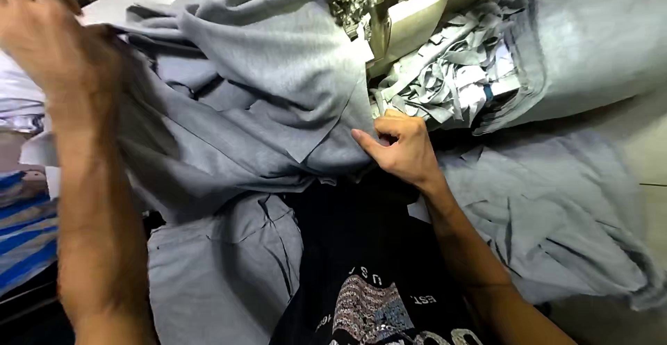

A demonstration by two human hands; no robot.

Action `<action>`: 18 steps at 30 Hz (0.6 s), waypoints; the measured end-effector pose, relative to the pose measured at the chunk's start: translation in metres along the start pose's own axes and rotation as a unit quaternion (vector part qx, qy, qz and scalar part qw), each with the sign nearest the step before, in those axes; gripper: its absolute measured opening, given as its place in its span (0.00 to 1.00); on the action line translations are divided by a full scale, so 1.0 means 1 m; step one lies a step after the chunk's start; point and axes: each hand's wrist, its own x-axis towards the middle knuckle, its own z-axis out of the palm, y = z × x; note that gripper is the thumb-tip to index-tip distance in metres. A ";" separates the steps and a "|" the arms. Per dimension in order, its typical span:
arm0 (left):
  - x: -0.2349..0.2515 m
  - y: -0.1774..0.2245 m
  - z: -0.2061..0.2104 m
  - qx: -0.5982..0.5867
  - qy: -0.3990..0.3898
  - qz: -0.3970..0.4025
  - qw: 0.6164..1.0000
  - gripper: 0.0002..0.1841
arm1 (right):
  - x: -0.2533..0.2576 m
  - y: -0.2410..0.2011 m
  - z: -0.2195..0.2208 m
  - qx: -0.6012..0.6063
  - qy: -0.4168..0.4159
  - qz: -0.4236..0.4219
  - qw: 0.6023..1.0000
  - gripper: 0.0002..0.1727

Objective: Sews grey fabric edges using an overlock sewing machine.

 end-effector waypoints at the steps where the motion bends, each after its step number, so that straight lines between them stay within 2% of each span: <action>1: -0.005 0.023 -0.002 -0.021 0.020 0.034 0.999 0.18 | -0.002 -0.001 -0.003 -0.007 -0.007 0.001 1.000 0.28; 3: -0.046 0.076 -0.007 -0.118 0.033 0.112 0.986 0.20 | -0.008 -0.004 -0.008 -0.005 -0.010 0.002 1.000 0.27; 5: -0.112 0.129 -0.004 -0.245 -0.026 0.188 0.951 0.23 | -0.014 -0.005 -0.010 0.020 -0.004 -0.014 1.000 0.25; 6: -0.140 0.152 0.006 -0.277 -0.044 0.205 0.938 0.26 | -0.016 -0.004 -0.011 0.043 -0.003 -0.027 0.999 0.23; 8: -0.176 0.180 0.038 -0.273 -0.023 0.210 0.938 0.31 | -0.017 -0.001 -0.012 0.093 -0.004 -0.060 0.994 0.20; 9: -0.185 0.186 0.052 -0.266 -0.004 0.199 0.943 0.30 | -0.017 0.001 -0.012 0.117 -0.002 -0.075 0.990 0.19; 11: -0.186 0.187 0.069 -0.263 0.044 0.166 0.949 0.19 | -0.016 0.002 -0.009 0.169 0.017 -0.099 0.981 0.20; 13: -0.180 0.180 0.067 -0.293 0.077 0.151 0.941 0.12 | -0.016 0.000 -0.004 0.214 0.047 -0.099 0.971 0.22; 16: -0.174 0.159 0.042 -0.410 0.083 0.170 0.892 0.10 | -0.023 -0.004 0.005 0.258 0.104 -0.037 0.960 0.25; 18: -0.172 0.144 0.023 -0.477 0.105 0.176 0.854 0.09 | -0.030 -0.007 0.011 0.262 0.142 0.014 0.954 0.20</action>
